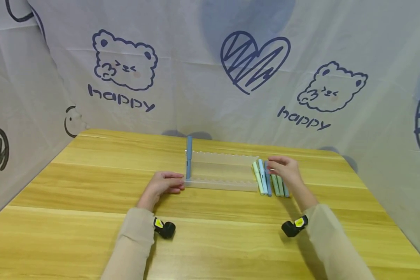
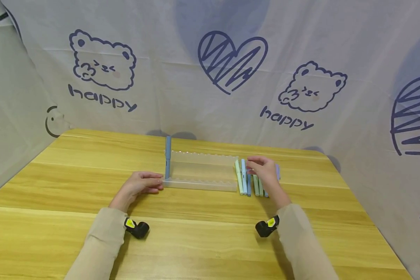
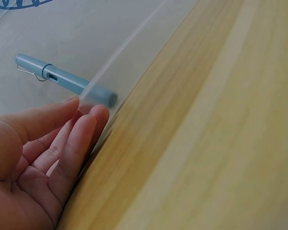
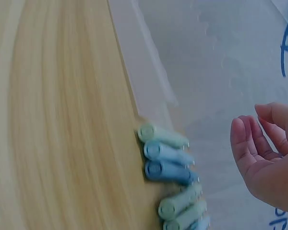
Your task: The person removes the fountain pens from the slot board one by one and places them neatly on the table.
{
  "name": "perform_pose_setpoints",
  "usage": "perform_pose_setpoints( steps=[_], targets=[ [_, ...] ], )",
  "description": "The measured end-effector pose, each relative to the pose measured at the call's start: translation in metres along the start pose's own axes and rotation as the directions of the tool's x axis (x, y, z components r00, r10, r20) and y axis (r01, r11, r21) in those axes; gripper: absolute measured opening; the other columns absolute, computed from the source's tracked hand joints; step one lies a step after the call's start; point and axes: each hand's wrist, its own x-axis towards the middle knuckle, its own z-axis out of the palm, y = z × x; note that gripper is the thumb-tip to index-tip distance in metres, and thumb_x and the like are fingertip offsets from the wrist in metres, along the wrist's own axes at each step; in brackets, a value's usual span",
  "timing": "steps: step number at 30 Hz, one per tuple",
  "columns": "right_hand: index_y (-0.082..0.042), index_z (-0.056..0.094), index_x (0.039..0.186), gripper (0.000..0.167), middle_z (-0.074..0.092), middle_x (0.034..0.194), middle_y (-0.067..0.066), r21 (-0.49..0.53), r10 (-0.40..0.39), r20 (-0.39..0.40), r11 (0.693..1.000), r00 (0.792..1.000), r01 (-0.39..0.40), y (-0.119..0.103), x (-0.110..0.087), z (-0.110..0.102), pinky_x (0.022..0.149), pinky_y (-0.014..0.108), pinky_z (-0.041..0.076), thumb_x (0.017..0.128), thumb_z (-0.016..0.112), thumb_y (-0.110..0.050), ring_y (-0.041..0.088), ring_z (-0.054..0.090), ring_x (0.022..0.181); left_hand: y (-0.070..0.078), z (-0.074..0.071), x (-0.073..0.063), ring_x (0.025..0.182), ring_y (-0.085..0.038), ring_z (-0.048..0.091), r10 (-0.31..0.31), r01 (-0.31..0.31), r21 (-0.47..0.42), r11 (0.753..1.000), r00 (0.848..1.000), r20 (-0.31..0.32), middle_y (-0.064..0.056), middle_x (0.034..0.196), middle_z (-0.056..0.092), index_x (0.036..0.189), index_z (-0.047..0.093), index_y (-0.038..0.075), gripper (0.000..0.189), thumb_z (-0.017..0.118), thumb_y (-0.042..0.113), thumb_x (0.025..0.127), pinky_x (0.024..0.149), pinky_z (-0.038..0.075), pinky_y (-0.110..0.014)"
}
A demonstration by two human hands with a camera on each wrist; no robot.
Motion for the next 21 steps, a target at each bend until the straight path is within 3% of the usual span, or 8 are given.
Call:
perform_pose_setpoints(
  steps=[3,4,8,12,21],
  targets=[
    [0.015,0.054,0.106,0.036,0.064,0.083,0.003,-0.005,-0.02,0.014,1.0,1.0,0.02,-0.021,-0.015,0.018,0.065,0.027,0.055,0.081,0.066,-0.008,0.013,0.062,0.07,-0.001,0.001,0.001,0.063,-0.015,0.063,-0.003,0.003,0.004,1.0,1.0,0.0,-0.011,0.075,0.065,0.113,0.049,-0.018,0.033,0.057,-0.007,0.083,0.059,0.055,-0.024],
    [0.013,0.056,0.103,0.03,0.064,0.082,0.004,0.041,-0.035,0.045,0.999,0.998,0.033,-0.022,-0.015,0.021,0.063,0.027,0.055,0.081,0.065,-0.005,0.013,0.062,0.069,-0.001,0.001,0.001,0.063,-0.014,0.063,-0.006,0.006,0.005,1.0,1.0,-0.002,-0.011,0.075,0.065,0.113,0.049,-0.018,0.033,0.057,-0.007,0.082,0.059,0.055,-0.024],
    [0.012,0.059,0.096,0.017,0.063,0.074,0.001,0.085,-0.06,0.039,0.995,0.997,0.057,-0.031,-0.022,0.04,0.058,0.025,0.055,0.081,0.061,0.002,0.013,0.061,0.064,-0.001,0.001,0.002,0.063,-0.014,0.063,-0.015,0.015,0.016,1.0,1.0,-0.006,-0.01,0.075,0.065,0.112,0.05,-0.017,0.032,0.057,-0.006,0.083,0.06,0.055,-0.024],
    [0.017,0.054,0.101,0.022,0.062,0.073,0.0,0.065,-0.032,0.014,0.997,0.999,0.031,-0.04,-0.03,0.057,0.059,0.026,0.055,0.083,0.058,0.004,0.012,0.061,0.065,0.0,0.001,0.001,0.063,-0.015,0.063,-0.022,0.022,0.019,1.0,1.0,-0.006,-0.011,0.074,0.065,0.112,0.05,-0.017,0.032,0.057,-0.005,0.083,0.061,0.055,-0.025],
    [0.022,0.049,0.105,0.028,0.062,0.076,0.003,0.084,-0.074,0.055,0.994,0.996,0.069,-0.043,-0.029,0.085,0.06,0.025,0.055,0.083,0.056,0.006,0.011,0.06,0.066,0.0,0.001,0.001,0.063,-0.015,0.063,-0.02,0.021,0.023,1.0,1.0,-0.007,-0.012,0.075,0.065,0.112,0.051,-0.017,0.032,0.058,-0.005,0.083,0.062,0.055,-0.026]
  ],
)
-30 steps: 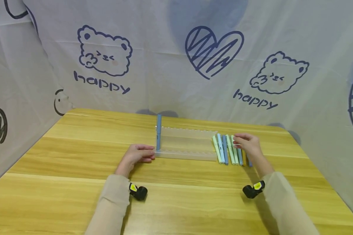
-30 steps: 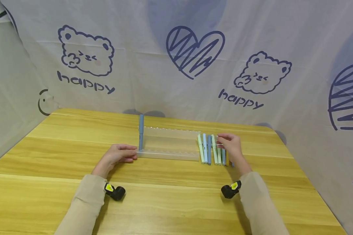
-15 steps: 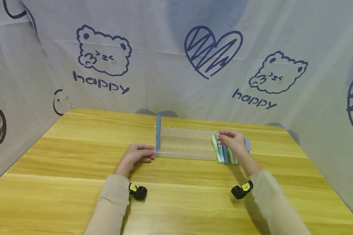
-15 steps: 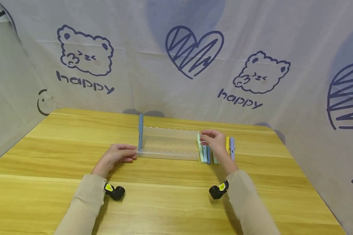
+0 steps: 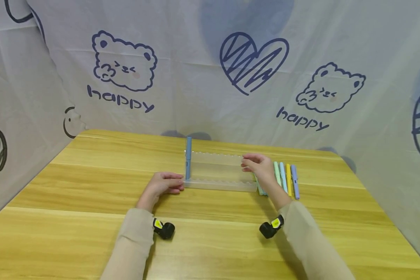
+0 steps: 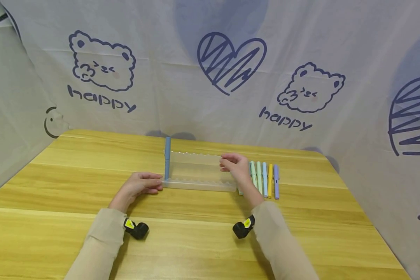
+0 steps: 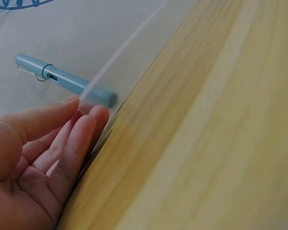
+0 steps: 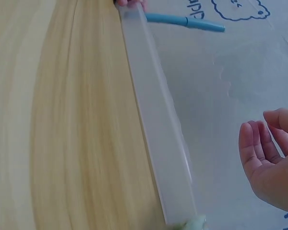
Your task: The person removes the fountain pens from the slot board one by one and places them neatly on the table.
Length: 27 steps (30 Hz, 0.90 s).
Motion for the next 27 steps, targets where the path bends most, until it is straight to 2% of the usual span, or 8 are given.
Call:
perform_pose_setpoints(
  steps=[10,14,20,27],
  targets=[
    [0.018,0.055,0.097,0.017,0.062,0.075,0.007,0.03,-0.016,0.014,0.999,1.0,0.016,0.0,0.002,0.029,0.057,0.026,0.055,0.081,0.057,0.01,0.013,0.061,0.064,0.0,-0.001,-0.001,0.064,-0.015,0.063,0.003,-0.003,0.003,1.0,1.0,-0.005,-0.013,0.076,0.065,0.111,0.052,-0.016,0.031,0.058,-0.004,0.083,0.061,0.055,-0.025],
    [0.019,0.055,0.097,0.018,0.062,0.075,0.007,0.043,-0.009,0.021,0.999,1.0,0.008,0.001,0.003,0.039,0.057,0.026,0.055,0.081,0.056,0.012,0.013,0.061,0.064,0.0,-0.001,-0.001,0.064,-0.015,0.063,0.002,-0.002,-0.003,1.0,1.0,-0.002,-0.012,0.075,0.065,0.112,0.051,-0.017,0.032,0.058,-0.004,0.083,0.061,0.055,-0.025],
    [0.017,0.056,0.097,0.018,0.062,0.083,0.015,0.035,0.002,0.058,0.999,0.998,-0.004,0.002,0.003,0.056,0.059,0.026,0.055,0.081,0.057,0.009,0.012,0.06,0.067,0.001,-0.001,-0.001,0.063,-0.015,0.063,0.011,-0.011,-0.012,1.0,1.0,0.003,-0.012,0.075,0.065,0.111,0.051,-0.018,0.031,0.057,-0.006,0.083,0.06,0.055,-0.025],
    [0.018,0.055,0.097,0.019,0.062,0.084,0.016,0.037,-0.007,0.087,0.999,0.996,0.003,0.006,0.005,0.075,0.059,0.027,0.055,0.081,0.057,0.01,0.011,0.059,0.066,0.0,-0.001,0.0,0.064,-0.015,0.063,0.014,-0.014,-0.005,1.0,1.0,0.003,-0.014,0.078,0.065,0.112,0.05,-0.017,0.032,0.057,-0.006,0.083,0.061,0.055,-0.025]
  ],
)
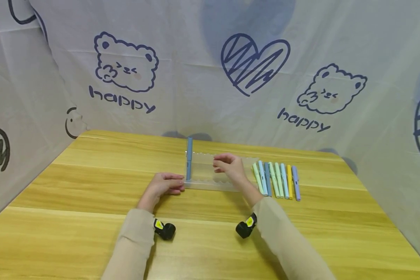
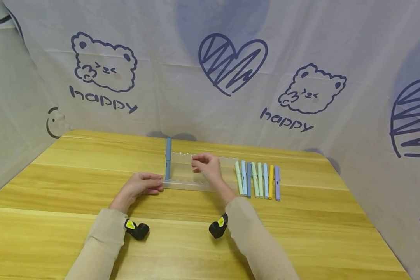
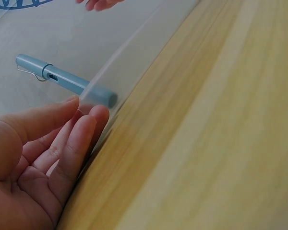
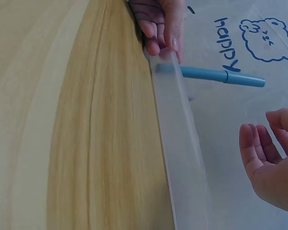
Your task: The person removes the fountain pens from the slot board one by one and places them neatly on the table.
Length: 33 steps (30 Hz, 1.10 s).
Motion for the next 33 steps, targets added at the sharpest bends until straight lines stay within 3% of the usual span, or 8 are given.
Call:
perform_pose_setpoints(
  steps=[6,11,16,26,33],
  targets=[
    [0.02,0.055,0.098,0.019,0.062,0.084,0.013,-0.006,-0.021,0.036,1.0,0.999,0.022,0.003,0.001,0.015,0.061,0.03,0.056,0.081,0.056,0.011,0.012,0.059,0.067,0.0,0.0,0.0,0.064,-0.015,0.063,0.003,-0.003,0.002,1.0,1.0,0.002,-0.013,0.077,0.065,0.112,0.05,-0.018,0.032,0.057,-0.006,0.083,0.061,0.055,-0.025],
    [0.019,0.055,0.098,0.018,0.06,0.092,0.024,-0.03,-0.034,0.074,0.999,0.997,0.036,0.005,0.001,0.026,0.066,0.036,0.056,0.081,0.056,0.011,0.013,0.059,0.071,0.0,0.0,-0.001,0.064,-0.015,0.063,0.017,-0.017,0.0,1.0,1.0,0.009,-0.013,0.077,0.065,0.112,0.05,-0.018,0.032,0.057,-0.006,0.083,0.061,0.055,-0.025],
    [0.018,0.056,0.099,0.018,0.058,0.097,0.026,-0.05,-0.049,0.101,0.997,0.994,0.054,0.009,0.004,0.032,0.069,0.036,0.055,0.082,0.056,0.011,0.013,0.058,0.075,-0.001,0.0,-0.001,0.064,-0.014,0.063,0.03,-0.029,-0.005,1.0,0.999,0.019,-0.013,0.076,0.065,0.112,0.049,-0.019,0.033,0.057,-0.006,0.083,0.06,0.055,-0.025],
    [0.019,0.053,0.104,0.024,0.053,0.106,0.033,-0.029,-0.084,0.15,0.996,0.985,0.089,0.014,0.007,0.041,0.073,0.035,0.054,0.083,0.055,0.01,0.037,0.057,0.093,-0.002,0.0,0.0,0.064,-0.015,0.063,0.029,-0.029,-0.005,1.0,0.999,0.015,-0.016,0.08,0.065,0.112,0.049,-0.019,0.033,0.057,-0.007,0.083,0.061,0.055,-0.026],
    [0.016,0.054,0.107,0.026,0.056,0.108,0.028,-0.052,-0.108,0.194,0.991,0.975,0.121,0.015,0.008,0.046,0.075,0.034,0.053,0.082,0.057,0.009,0.03,0.058,0.093,-0.002,-0.001,0.0,0.064,-0.015,0.063,0.025,-0.025,-0.002,1.0,1.0,0.01,-0.013,0.076,0.065,0.112,0.049,-0.019,0.032,0.056,-0.006,0.084,0.06,0.055,-0.025]
  ],
)
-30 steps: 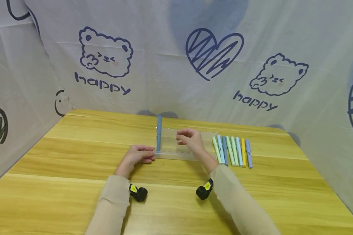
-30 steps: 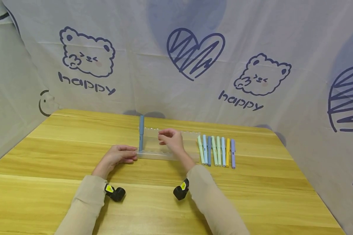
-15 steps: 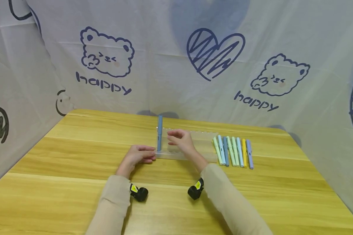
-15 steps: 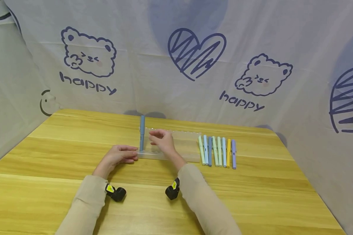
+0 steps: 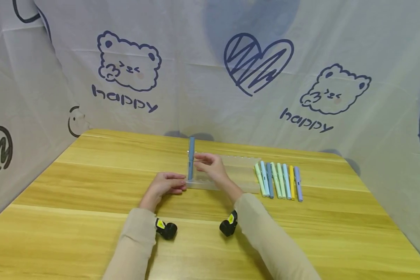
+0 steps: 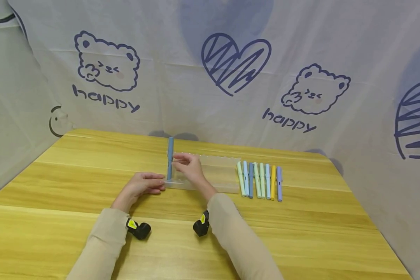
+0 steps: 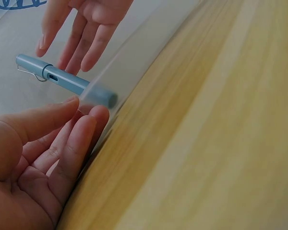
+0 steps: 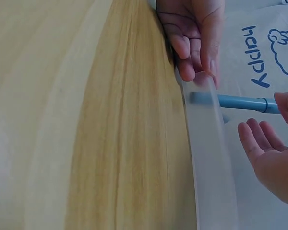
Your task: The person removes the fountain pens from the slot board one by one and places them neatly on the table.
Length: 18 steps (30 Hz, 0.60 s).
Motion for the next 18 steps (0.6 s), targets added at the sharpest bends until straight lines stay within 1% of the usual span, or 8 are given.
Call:
perform_pose_setpoints(
  steps=[8,14,18],
  targets=[
    [0.014,0.053,0.112,0.029,0.054,0.113,0.025,-0.016,0.006,0.069,1.0,0.998,-0.004,0.0007,0.0019,0.0032,0.08,0.035,0.052,0.083,0.056,0.009,0.034,0.055,0.101,0.0012,0.0002,-0.0001,0.064,-0.015,0.063,-0.02,0.02,0.009,1.0,1.0,-0.008,-0.015,0.079,0.066,0.113,0.05,-0.017,0.033,0.057,-0.004,0.084,0.061,0.055,-0.025],
    [0.015,0.051,0.114,0.031,0.051,0.115,0.026,-0.02,0.002,0.087,1.0,0.996,-0.001,0.0004,0.0026,0.0048,0.078,0.037,0.052,0.084,0.054,0.011,0.034,0.056,0.097,0.0019,-0.0003,-0.0001,0.064,-0.014,0.063,-0.019,0.019,0.013,1.0,1.0,-0.002,-0.014,0.078,0.066,0.113,0.05,-0.017,0.033,0.057,-0.003,0.084,0.061,0.055,-0.026],
    [0.015,0.051,0.114,0.031,0.05,0.115,0.027,-0.027,-0.006,0.091,1.0,0.996,0.008,0.001,0.0023,0.0053,0.078,0.041,0.052,0.084,0.053,0.011,0.034,0.057,0.094,0.002,-0.0005,-0.0004,0.064,-0.014,0.063,-0.018,0.018,0.012,1.0,1.0,0.002,-0.014,0.077,0.065,0.113,0.049,-0.017,0.033,0.057,-0.003,0.085,0.061,0.055,-0.026]
  ],
)
